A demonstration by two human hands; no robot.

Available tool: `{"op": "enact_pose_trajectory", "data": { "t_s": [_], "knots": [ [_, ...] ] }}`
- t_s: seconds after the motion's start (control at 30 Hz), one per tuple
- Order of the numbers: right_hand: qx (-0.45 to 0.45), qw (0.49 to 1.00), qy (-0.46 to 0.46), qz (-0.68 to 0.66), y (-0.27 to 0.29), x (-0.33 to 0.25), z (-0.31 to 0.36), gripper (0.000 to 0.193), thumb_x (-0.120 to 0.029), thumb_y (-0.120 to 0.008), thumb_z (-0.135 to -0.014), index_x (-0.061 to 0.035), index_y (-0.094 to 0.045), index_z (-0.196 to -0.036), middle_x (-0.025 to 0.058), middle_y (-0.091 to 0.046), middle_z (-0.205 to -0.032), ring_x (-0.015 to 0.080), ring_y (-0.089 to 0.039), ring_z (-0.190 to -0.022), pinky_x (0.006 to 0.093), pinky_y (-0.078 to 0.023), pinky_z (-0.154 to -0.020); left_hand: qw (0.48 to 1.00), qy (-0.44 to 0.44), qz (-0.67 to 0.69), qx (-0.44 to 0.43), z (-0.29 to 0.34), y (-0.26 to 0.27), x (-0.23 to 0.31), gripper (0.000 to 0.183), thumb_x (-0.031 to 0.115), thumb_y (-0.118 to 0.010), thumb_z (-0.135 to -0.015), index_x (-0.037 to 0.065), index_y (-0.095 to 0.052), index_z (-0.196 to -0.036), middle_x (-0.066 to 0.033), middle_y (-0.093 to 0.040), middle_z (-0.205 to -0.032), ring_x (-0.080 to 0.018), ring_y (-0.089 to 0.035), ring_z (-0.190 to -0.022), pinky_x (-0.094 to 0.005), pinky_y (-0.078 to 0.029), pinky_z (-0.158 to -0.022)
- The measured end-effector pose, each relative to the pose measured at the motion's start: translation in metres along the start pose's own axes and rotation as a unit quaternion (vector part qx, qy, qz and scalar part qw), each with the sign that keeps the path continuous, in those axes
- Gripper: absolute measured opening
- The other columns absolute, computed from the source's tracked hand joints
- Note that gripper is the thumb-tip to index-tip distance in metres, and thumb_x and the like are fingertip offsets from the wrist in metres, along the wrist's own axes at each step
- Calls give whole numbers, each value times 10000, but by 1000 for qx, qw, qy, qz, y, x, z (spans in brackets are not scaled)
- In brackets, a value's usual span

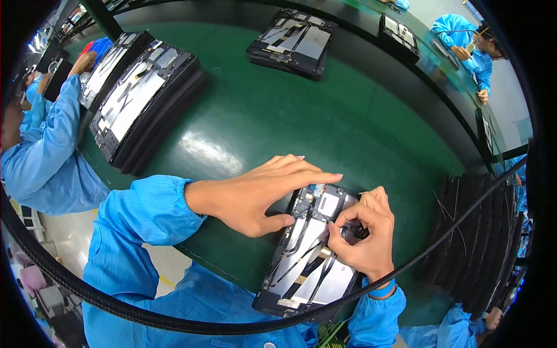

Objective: The person assembles an electronic device by hand, connecting electronic components and a ribbon cable to a tablet screen and device housing.

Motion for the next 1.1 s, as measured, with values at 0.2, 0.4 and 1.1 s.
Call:
{"op": "enact_pose_trajectory", "data": {
  "t_s": [0.2,0.4,1.1],
  "knots": [
    [-41,999,-9,-7,5,-1,-3,175,-82,-847,-617,-123,-692,-687,29,-447,-720,257,-457,-808,394,-347,-773,999,9,-36,26,-2,-6,7,1048,-7,-658,-746,148,-386,-1747,-231,-528,-1509,-450,-488,-1319,-556,-355,-1173],
    [-76,997,-4,-29,10,-2,-4,165,-66,-836,-599,-113,-711,-694,26,-463,-723,255,-458,-815,386,-370,-806,998,5,-41,46,0,-10,6,1062,9,-644,-744,156,-369,-1759,-244,-529,-1481,-454,-492,-1281,-562,-356,-1175],
    [-70,994,-77,14,4,-14,-13,169,-110,-830,-616,-96,-668,-661,49,-493,-709,275,-493,-822,394,-394,-798,961,-119,-203,143,6,-16,9,492,69,-655,-690,126,-769,-1166,-174,-629,-1429,-432,-566,-1367,-694,-394,-1219]
  ]
}}
Point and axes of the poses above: each hand's wrist, its own z-axis away from the middle knuckle, its own y-axis out of the back of the hand, x = y × z, the point moved 3 cm from there along -z, towards the middle knuckle
